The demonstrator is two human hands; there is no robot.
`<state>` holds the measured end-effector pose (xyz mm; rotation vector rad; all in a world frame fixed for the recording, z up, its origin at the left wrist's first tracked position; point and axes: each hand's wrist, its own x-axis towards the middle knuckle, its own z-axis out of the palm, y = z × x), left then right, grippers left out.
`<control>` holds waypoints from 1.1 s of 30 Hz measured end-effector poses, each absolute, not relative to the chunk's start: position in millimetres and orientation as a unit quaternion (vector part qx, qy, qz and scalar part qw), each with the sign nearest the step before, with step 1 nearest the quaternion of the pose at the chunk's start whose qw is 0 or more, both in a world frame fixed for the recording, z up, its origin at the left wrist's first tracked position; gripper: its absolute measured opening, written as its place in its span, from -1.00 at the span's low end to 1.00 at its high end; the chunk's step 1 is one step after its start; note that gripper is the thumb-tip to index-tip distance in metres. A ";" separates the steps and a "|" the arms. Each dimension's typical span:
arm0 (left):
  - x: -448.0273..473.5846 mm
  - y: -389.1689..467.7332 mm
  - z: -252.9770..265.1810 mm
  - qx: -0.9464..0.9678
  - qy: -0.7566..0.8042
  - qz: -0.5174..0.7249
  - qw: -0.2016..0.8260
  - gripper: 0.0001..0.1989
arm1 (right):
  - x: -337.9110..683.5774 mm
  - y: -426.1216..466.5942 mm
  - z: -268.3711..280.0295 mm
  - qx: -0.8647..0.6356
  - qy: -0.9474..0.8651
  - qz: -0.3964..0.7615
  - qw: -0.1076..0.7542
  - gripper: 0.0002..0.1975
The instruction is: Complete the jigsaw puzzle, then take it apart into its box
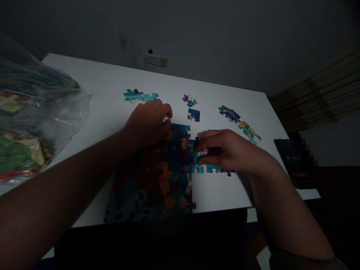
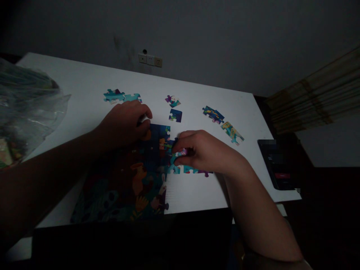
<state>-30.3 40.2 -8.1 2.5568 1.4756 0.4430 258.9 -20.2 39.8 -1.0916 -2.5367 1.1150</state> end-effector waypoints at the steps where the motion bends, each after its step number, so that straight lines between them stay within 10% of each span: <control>1: -30.4 40.4 -8.3 0.854 0.493 0.148 0.078 -0.78 | 259.0 -20.0 39.9 -0.364 -0.850 0.372 0.083 -0.90; 8: -31.6 41.0 -9.4 0.856 0.487 0.156 0.082 -0.79 | 259.7 -23.4 43.3 -0.366 -0.859 0.350 0.072 -0.90; 13: -30.7 40.6 -9.8 0.856 0.488 0.153 0.075 -0.80 | 250.6 -35.9 47.4 -0.393 -0.876 0.275 0.045 -0.46; 33: -28.6 39.3 -6.7 0.852 0.498 0.138 0.080 -0.77 | 241.7 -49.5 51.7 -0.392 -0.885 0.247 0.044 -0.60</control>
